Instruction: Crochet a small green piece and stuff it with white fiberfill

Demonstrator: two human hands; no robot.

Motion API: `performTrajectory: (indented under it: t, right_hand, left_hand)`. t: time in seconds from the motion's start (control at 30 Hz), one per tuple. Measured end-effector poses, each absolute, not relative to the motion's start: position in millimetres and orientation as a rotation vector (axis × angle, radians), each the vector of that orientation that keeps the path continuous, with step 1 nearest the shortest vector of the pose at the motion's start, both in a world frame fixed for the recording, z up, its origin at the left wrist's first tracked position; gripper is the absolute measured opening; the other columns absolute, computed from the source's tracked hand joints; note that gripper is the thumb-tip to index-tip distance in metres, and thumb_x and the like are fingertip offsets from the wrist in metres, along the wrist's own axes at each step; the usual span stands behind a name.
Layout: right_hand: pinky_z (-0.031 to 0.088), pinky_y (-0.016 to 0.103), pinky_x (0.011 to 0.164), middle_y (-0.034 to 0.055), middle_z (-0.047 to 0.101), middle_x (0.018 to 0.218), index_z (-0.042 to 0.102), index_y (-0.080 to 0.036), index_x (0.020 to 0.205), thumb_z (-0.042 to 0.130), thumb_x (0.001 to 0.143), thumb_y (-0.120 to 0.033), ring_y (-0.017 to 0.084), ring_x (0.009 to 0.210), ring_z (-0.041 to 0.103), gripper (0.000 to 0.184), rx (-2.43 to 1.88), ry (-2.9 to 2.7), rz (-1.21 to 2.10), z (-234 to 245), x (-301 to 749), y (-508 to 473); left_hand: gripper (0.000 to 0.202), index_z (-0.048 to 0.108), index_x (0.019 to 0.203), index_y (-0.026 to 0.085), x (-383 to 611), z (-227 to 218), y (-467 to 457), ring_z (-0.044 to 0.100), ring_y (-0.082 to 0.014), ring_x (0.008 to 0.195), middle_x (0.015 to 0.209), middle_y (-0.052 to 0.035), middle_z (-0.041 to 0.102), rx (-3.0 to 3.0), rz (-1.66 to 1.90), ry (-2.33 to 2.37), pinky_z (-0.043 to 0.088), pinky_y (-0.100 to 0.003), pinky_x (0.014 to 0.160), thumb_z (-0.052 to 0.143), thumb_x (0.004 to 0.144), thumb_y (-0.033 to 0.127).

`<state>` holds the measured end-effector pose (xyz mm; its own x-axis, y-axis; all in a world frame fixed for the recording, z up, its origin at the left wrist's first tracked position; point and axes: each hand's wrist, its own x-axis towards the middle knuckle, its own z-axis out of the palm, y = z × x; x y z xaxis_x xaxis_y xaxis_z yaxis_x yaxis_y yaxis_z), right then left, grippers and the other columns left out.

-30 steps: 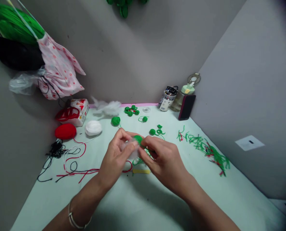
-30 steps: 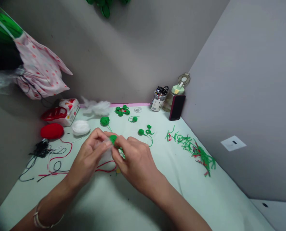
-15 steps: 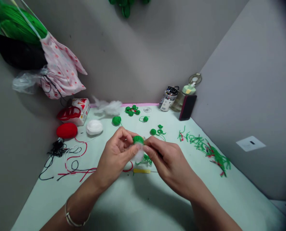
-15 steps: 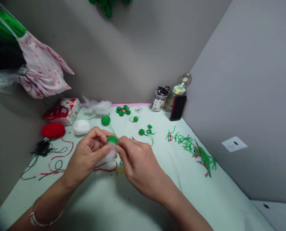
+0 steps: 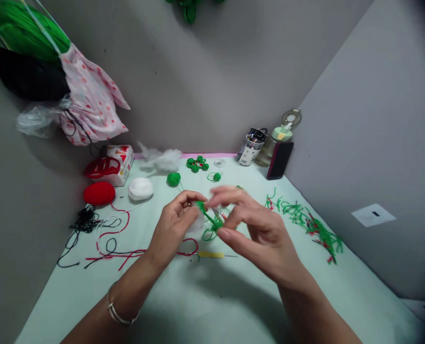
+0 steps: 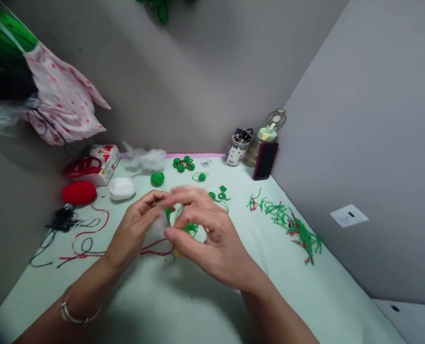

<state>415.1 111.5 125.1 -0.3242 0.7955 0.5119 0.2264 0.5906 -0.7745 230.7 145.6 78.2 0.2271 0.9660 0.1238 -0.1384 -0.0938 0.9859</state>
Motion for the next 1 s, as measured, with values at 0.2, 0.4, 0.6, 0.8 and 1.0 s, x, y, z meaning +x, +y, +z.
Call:
performTrajectory:
  t: [0.2, 0.4, 0.6, 0.8, 1.0]
  right_hand:
    - [0.04, 0.024, 0.051, -0.0016, 0.067, 0.096, 0.06, -0.026, 0.104, 0.066, 0.099, -0.018, 0.008, 0.055, 0.05, 0.011, -1.028, -1.676, 0.934, 120, 411, 107]
    - [0.039, 0.027, 0.065, -0.0002, 0.059, 0.077, 0.062, -0.02, 0.086, 0.063, 0.1, -0.016, 0.014, 0.07, 0.052, 0.014, -1.16, -2.074, 0.398, 112, 404, 114]
    - [0.032, 0.024, 0.054, -0.0059, 0.051, 0.061, 0.057, -0.02, 0.07, 0.063, 0.093, -0.014, 0.009, 0.055, 0.041, 0.024, -1.258, -1.829, 0.705, 115, 402, 114]
    - [0.027, 0.024, 0.051, -0.0076, 0.043, 0.057, 0.052, -0.021, 0.067, 0.062, 0.094, -0.02, 0.009, 0.053, 0.034, 0.029, -1.286, -1.744, 0.83, 125, 409, 112]
    - [0.035, 0.024, 0.059, -0.0052, 0.05, 0.067, 0.055, -0.021, 0.075, 0.054, 0.105, -0.029, 0.011, 0.061, 0.044, 0.031, -1.194, -1.914, 0.945, 134, 414, 106]
  left_hand:
    - [0.01, 0.064, 0.103, 0.025, 232, 80, 137, 0.044, -0.0113, 0.065, 0.089, 0.0032, 0.058, 1.131, 1.227, 0.835, 0.037, -0.025, 0.058, 0.064, 0.093, 0.023]
    - [0.009, 0.057, 0.096, 0.023, 238, 80, 132, 0.051, -0.0116, 0.069, 0.087, 0.0025, 0.062, 1.088, 1.281, 0.809, 0.042, -0.023, 0.061, 0.065, 0.092, 0.02]
    - [0.015, 0.059, 0.098, 0.022, 237, 85, 129, 0.058, -0.0129, 0.068, 0.091, -0.0005, 0.066, 1.16, 1.184, 0.733, 0.047, -0.026, 0.061, 0.067, 0.097, 0.034]
    - [0.023, 0.058, 0.101, 0.024, 231, 99, 128, 0.061, -0.0134, 0.069, 0.091, 0.0, 0.064, 1.194, 1.068, 0.643, 0.048, -0.026, 0.059, 0.075, 0.094, 0.037]
    - [0.016, 0.057, 0.095, 0.023, 236, 94, 131, 0.059, -0.0124, 0.061, 0.086, 0.001, 0.065, 1.245, 1.142, 0.705, 0.048, -0.027, 0.056, 0.072, 0.094, 0.029]
